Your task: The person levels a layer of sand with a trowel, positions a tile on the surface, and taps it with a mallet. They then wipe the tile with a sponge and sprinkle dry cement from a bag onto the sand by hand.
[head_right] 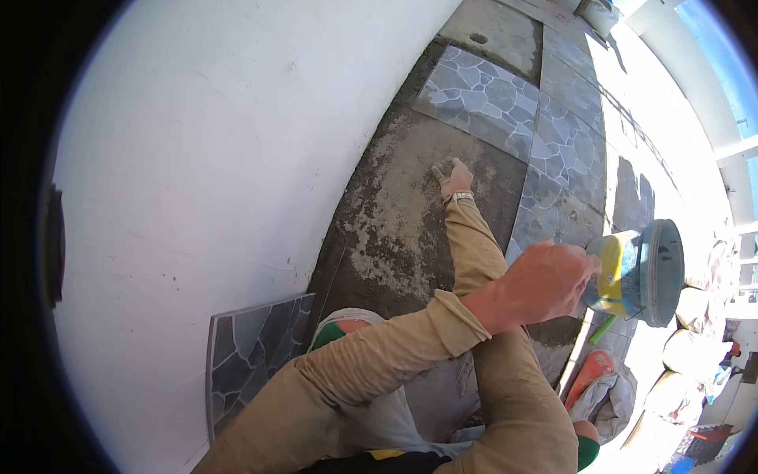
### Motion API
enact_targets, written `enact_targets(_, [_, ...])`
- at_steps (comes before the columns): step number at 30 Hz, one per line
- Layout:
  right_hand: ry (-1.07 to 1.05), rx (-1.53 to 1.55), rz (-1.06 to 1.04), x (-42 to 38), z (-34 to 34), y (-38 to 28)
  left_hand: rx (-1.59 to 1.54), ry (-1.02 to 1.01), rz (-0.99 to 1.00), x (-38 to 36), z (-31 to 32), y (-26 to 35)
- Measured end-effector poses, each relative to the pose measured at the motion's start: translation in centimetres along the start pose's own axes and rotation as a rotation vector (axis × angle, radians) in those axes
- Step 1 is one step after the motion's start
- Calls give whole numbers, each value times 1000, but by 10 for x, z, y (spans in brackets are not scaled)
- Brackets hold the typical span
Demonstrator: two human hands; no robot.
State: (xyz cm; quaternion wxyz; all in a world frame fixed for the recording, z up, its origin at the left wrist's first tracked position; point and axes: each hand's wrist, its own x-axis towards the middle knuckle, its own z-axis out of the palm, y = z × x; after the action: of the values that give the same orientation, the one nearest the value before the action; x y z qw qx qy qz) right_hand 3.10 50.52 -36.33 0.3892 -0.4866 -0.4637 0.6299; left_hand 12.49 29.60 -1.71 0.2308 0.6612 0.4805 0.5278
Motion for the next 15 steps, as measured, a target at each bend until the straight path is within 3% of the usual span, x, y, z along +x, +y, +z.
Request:
enact_targets(1, [-49,323,468,-43,17,-43,2,3,5,1,-4,0])
enact_targets(2, [-53,320,466,-57,9,-44,-6,23,-9,1,-8,-1])
enact_targets(4, [-647,-143,703,-73,-1,-47,-12,40,-21,3,-11,-3])
enact_targets(5, [-644,-137,699,-78,9,-51,-24,54,-41,4,-10,-4])
enact_targets(7, [-955,-516,624,-87,37,-67,-32,51,-49,8,-8,-3])
enact_targets(8, [-949,-505,614,-82,39,-72,-39,94,-40,9,-7,-2])
enact_targets(15, [-368,-200,253,-59,35,-100,-31,279,-75,12,-11,4])
